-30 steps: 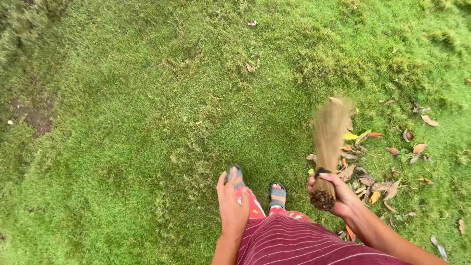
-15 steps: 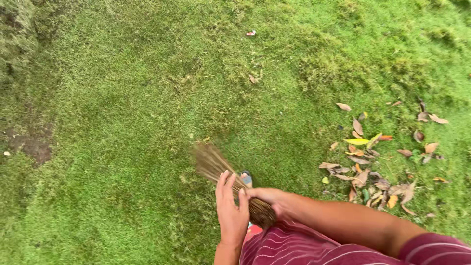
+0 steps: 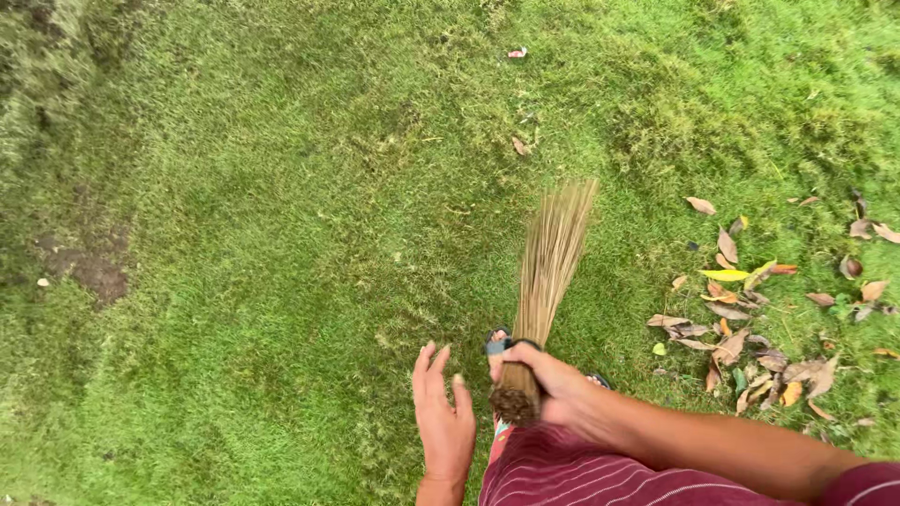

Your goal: The person sweeps scattered dry leaves on a grassy lawn using a traditional straw broom. They gather the leaves into a small pile while moving around the yard, navigating near potted plants and a garden hose.

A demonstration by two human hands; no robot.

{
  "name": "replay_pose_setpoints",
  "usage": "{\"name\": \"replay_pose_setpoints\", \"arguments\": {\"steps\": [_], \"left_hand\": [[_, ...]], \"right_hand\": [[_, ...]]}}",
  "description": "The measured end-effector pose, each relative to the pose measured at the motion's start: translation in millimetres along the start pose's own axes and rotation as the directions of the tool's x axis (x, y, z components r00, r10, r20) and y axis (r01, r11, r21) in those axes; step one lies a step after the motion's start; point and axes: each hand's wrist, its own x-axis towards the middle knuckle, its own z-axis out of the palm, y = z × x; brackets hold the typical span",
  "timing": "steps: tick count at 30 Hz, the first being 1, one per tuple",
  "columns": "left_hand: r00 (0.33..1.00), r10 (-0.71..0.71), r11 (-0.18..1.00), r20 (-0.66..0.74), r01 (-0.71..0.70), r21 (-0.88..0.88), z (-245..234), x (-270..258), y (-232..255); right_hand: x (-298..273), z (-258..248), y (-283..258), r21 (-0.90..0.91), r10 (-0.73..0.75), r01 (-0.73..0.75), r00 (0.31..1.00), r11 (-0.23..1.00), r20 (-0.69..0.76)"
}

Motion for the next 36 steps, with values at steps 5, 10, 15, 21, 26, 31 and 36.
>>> {"name": "replay_pose_setpoints", "arguments": {"steps": [5, 10, 15, 21, 26, 31, 36], "left_hand": [[1.0, -0.026, 1.0, -0.005, 0.026, -0.007, -11, 13, -13], [1.0, 0.011, 1.0, 0.009, -0.011, 0.027, -12, 25, -21], [1.0, 0.027, 1.0, 0.002, -0.027, -0.004, -17, 34, -27], [0.998, -0.046, 0.999, 0.051, 0.045, 0.019, -31, 34, -42], [0.998, 0.006, 1.0, 0.056, -0.007, 0.013, -26, 45, -46], [0.997, 0.014, 0.999, 0.078, -0.011, -0.043, -19, 53, -36], [0.996, 0.083, 0.994, 0.044, -0.08, -0.069, -11, 62, -34]], "right_hand": [[-18, 59, -9, 0.033, 0.072, -0.074, 0.995, 0.997, 0.07], [29, 93, -32, -0.022, 0.09, -0.094, 0.987, 0.995, -0.132], [65, 22, -105, -0.069, -0.044, 0.036, 0.993, 0.997, -0.113], [14, -90, -141, 0.34, -0.319, 0.405, 0.905, 0.849, -0.282], [9, -69, -97, 0.13, -0.323, 0.404, 0.855, 0.905, -0.406], [32, -12, -52, 0.056, -0.274, 0.291, 0.939, 0.955, -0.209], [36, 39, -49, 0.145, -0.126, 0.112, 0.988, 0.983, 0.09]]}}
